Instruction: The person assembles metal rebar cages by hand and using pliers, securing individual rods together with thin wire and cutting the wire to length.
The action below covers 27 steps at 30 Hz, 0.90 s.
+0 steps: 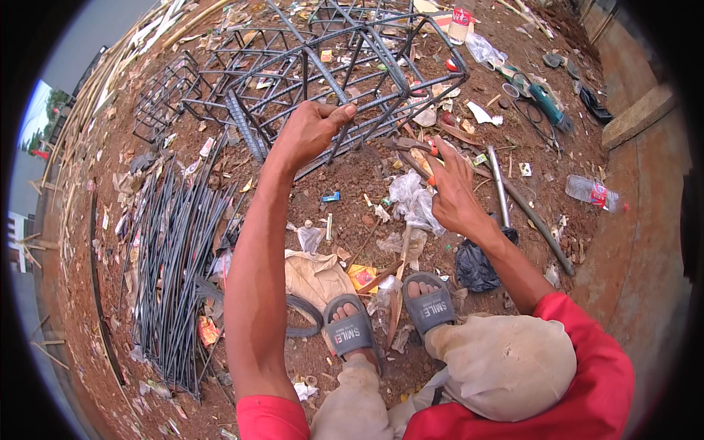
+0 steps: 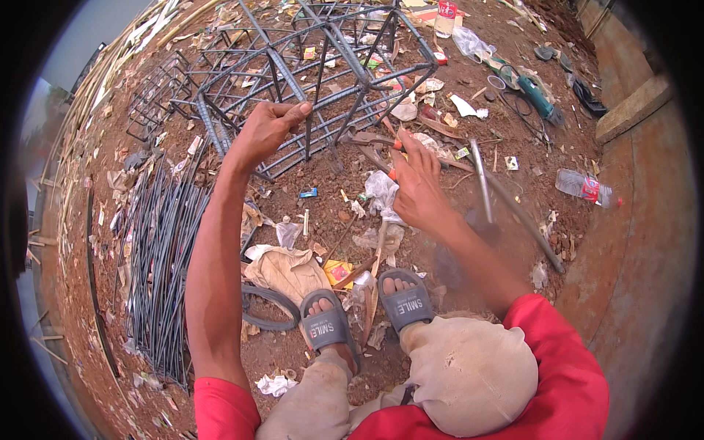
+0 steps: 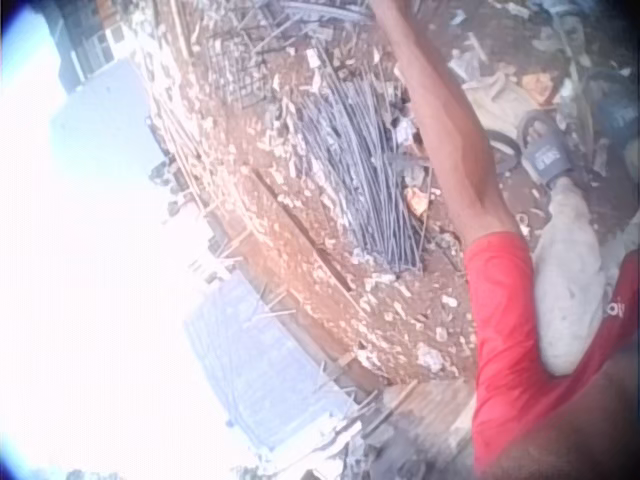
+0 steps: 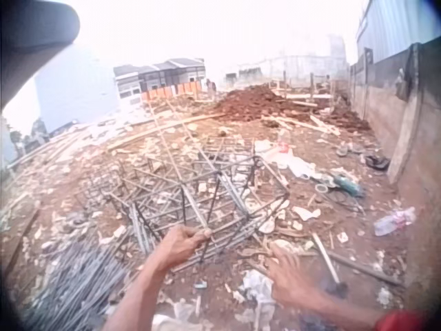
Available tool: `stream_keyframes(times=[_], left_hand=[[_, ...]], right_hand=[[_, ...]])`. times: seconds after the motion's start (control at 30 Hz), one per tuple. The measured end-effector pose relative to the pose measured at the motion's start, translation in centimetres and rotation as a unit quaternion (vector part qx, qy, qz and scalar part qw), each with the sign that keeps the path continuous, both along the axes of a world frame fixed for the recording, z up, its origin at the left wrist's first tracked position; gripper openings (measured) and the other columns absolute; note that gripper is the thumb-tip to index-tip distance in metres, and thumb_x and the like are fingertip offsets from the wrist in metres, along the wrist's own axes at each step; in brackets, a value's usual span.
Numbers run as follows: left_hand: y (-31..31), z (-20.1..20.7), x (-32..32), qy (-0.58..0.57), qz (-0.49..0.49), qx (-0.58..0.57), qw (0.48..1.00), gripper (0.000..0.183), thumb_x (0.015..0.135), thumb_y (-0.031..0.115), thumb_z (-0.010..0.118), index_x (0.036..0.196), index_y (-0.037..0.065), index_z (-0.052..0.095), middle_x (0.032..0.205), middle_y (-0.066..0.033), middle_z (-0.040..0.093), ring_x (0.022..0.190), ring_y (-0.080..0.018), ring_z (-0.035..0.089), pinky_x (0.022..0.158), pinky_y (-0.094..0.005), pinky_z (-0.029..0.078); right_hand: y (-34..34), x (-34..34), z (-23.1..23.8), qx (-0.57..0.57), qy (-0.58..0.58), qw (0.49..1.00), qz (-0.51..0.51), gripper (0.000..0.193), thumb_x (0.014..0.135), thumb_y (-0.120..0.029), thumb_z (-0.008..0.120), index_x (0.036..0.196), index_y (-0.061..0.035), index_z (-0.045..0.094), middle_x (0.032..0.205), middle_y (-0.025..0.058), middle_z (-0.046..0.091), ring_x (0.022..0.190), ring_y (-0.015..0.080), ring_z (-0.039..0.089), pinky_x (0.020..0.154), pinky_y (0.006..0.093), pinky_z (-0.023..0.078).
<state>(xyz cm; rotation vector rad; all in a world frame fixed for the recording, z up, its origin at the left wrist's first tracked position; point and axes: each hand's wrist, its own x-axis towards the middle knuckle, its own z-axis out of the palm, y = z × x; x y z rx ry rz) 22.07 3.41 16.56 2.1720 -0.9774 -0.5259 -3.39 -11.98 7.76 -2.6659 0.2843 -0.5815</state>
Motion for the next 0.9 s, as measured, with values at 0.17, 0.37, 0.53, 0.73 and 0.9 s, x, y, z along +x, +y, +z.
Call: stream_keyframes(times=[0.17, 0.37, 0.53, 0.73, 0.9], left_hand=[[-0.3, -0.3, -0.3, 0.002, -0.002, -0.016, 1.000, 0.059, 0.093, 0.056, 0.064, 0.087, -0.001, 0.075, 0.064, -0.0013, 0.054, 0.066, -0.0115, 0.045, 0.063, -0.0333, 0.039], [-0.2, -0.2, -0.9, -0.001, -0.012, -0.012, 1.000, 0.058, 0.094, 0.054, 0.064, 0.080, -0.002, 0.072, 0.061, 0.0009, 0.050, 0.063, -0.0110, 0.042, 0.059, -0.0334, 0.036], [0.2, -0.6, -1.1, -0.004, -0.016, -0.022, 1.000, 0.059, 0.094, 0.053, 0.064, 0.073, -0.002, 0.067, 0.060, 0.0028, 0.046, 0.061, -0.0099, 0.039, 0.056, -0.0343, 0.033], [-0.5, 0.1, -2.3, -0.015, -0.010, -0.003, 1.000, 0.053, 0.095, 0.049, 0.065, 0.081, -0.001, 0.074, 0.059, 0.0017, 0.046, 0.061, -0.0095, 0.039, 0.056, -0.0340, 0.033], [0.1, -1.6, -2.1, -0.048, -0.019, -0.054, 0.997, 0.048, 0.093, 0.050, 0.064, 0.092, 0.004, 0.076, 0.058, -0.0106, 0.057, 0.059, -0.0209, 0.054, 0.062, -0.0412, 0.043]], right_hand=[[0.6, 2.0, 1.7, 0.042, 0.052, 0.998, -0.001, 0.063, 0.069, 0.005, 0.052, 0.132, 0.0096, 0.045, 0.152, 0.0335, 0.022, 0.144, 0.0493, 0.020, 0.117, 0.0566, 0.016], [1.5, 3.3, 1.9, 0.040, 0.082, 0.996, 0.007, 0.054, 0.072, 0.003, 0.056, 0.125, 0.0089, 0.048, 0.149, 0.0336, 0.027, 0.141, 0.0501, 0.023, 0.116, 0.0576, 0.018], [2.2, 3.0, 2.4, -0.031, 0.040, 0.999, -0.008, 0.042, 0.076, -0.002, 0.059, 0.117, 0.0062, 0.051, 0.137, 0.0302, 0.041, 0.131, 0.0469, 0.037, 0.110, 0.0571, 0.026], [0.7, 2.5, 4.1, -0.053, 0.071, 0.996, -0.013, 0.019, 0.084, -0.006, 0.059, 0.101, 0.0004, 0.051, 0.111, 0.0207, 0.054, 0.099, 0.0415, 0.057, 0.085, 0.0506, 0.047], [0.2, 3.2, 0.0, 0.927, 0.180, 0.197, 0.262, 0.037, 0.086, -0.011, 0.075, 0.109, -0.0088, 0.046, 0.085, 0.0008, 0.050, 0.069, 0.0116, 0.055, 0.052, 0.0288, 0.050]])
